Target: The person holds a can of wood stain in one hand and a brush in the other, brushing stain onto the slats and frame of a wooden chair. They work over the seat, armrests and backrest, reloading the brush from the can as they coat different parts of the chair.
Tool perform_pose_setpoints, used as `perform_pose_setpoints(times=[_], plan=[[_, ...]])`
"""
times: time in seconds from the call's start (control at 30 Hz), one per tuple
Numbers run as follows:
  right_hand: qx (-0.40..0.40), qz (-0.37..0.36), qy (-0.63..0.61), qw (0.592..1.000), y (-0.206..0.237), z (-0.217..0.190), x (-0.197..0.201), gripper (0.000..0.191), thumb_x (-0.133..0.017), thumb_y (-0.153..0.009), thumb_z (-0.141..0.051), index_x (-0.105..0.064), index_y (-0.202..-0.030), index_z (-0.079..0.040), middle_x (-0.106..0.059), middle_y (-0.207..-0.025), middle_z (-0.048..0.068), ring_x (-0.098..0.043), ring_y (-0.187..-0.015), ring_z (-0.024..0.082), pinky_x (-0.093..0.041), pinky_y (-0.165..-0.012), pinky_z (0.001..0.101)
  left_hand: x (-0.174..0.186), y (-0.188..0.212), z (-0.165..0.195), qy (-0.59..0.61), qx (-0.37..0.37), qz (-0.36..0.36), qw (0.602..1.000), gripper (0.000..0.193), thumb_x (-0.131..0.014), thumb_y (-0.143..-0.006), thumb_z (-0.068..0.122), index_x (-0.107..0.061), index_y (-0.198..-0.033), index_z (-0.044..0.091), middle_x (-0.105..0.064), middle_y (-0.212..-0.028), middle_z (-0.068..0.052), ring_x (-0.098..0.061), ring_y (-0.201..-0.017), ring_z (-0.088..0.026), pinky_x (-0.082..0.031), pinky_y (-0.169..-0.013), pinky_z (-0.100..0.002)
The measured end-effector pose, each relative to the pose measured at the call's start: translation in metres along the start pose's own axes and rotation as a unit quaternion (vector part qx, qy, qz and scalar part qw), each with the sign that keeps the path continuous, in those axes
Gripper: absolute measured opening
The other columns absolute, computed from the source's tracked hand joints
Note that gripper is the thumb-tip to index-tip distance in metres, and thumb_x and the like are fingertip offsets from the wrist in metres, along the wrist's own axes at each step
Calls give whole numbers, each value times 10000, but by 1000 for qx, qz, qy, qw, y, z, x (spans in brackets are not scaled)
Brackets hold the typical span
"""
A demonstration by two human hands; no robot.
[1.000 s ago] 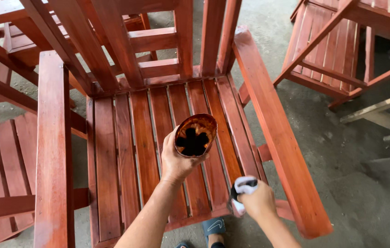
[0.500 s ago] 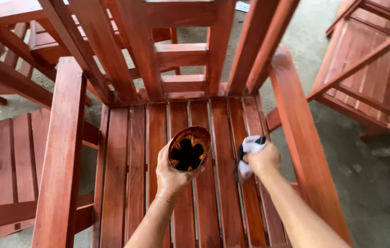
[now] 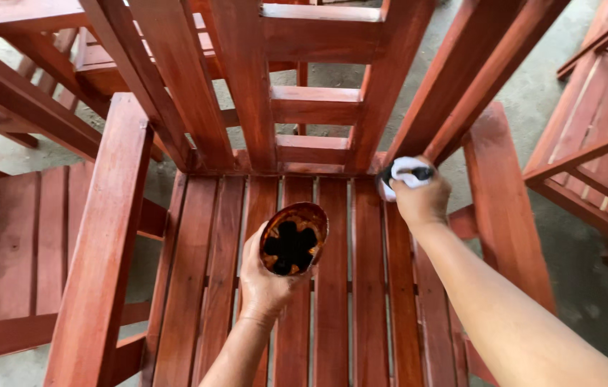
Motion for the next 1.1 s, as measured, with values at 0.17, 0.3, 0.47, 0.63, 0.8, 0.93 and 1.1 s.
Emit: perform_pose_setpoints(times=[0.17, 0.3, 0.47, 0.63, 0.8, 0.93, 1.1], plan=[[4, -40, 31, 999, 6, -7, -3, 237, -839, -735, -123, -716, -936, -113, -756, -932, 97, -738, -890, 268, -560, -789, 379, -2, 6, 3, -56, -5, -10, 998, 988, -1012, -496, 162, -551, -1369, 141, -546, -1365, -83, -553, -1279, -267, -495, -1090, -408], [-48, -59, 72, 995, 28, -11, 16, 243, -854, -713, -128, -694, -895, -106, -751, -894, 98, -728, -857, 273, -543, -750, 385, -9, 13, 11, -31, -12, -10, 999, 976, -1008, -485, 203, -571, -1356, 152, -576, -1356, -69, -611, -1248, -251, -550, -1059, -388], [-48, -40, 54, 997, 106, -27, 55, 200, -842, -762, -134, -666, -856, -117, -734, -861, 114, -729, -833, 277, -556, -732, 387, -17, 32, 27, -30, -82, -21, 996, 992, -1012, -489, 232, -571, -1372, 140, -569, -1367, -93, -607, -1263, -269, -545, -1056, -391], [-137, -64, 88, 985, 207, -33, 100, 174, -782, -734, -56, -686, -862, -124, -750, -836, 115, -735, -827, 270, -552, -650, 407, -22, 73, 29, -22, -65, -63, 996, 972, -1008, -518, 281, -568, -1374, 141, -559, -1383, -96, -576, -1290, -273, -521, -1088, -403], [-196, -78, 21, 977, 298, -42, 145, 101, -707, -781, -43, -668, -862, -88, -713, -744, 165, -760, -747, 297, -559, -671, 386, -15, 107, 40, -57, -97, -79, 990, 961, -1019, -508, 325, -586, -1343, 128, -595, -1340, -102, -545, -1300, -298, -481, -1108, -438], [-136, -53, 102, 984, 348, -50, 167, 169, -799, -742, -89, -643, -805, -78, -690, -746, 164, -711, -768, 361, -540, -642, 399, -9, 119, 43, -60, -103, -82, 990, 982, -1013, -479, 308, -581, -1342, 124, -588, -1339, -107, -548, -1283, -306, -475, -1106, -442], [-139, -55, 93, 984, 399, -45, 183, 214, -831, -684, -99, -630, -753, -81, -676, -717, 145, -718, -718, 341, -538, -621, 403, -2, 130, 51, -62, -114, -85, 988, 964, -1022, -501, 324, -585, -1337, 130, -591, -1330, -104, -551, -1283, -300, -477, -1114, -435]])
Point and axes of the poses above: each hand's wrist, its own y-axis away from the middle knuckle, its own x-axis out of the back of the hand, z = x × y, the point moved 8 cm from there along -y, towards the middle knuckle
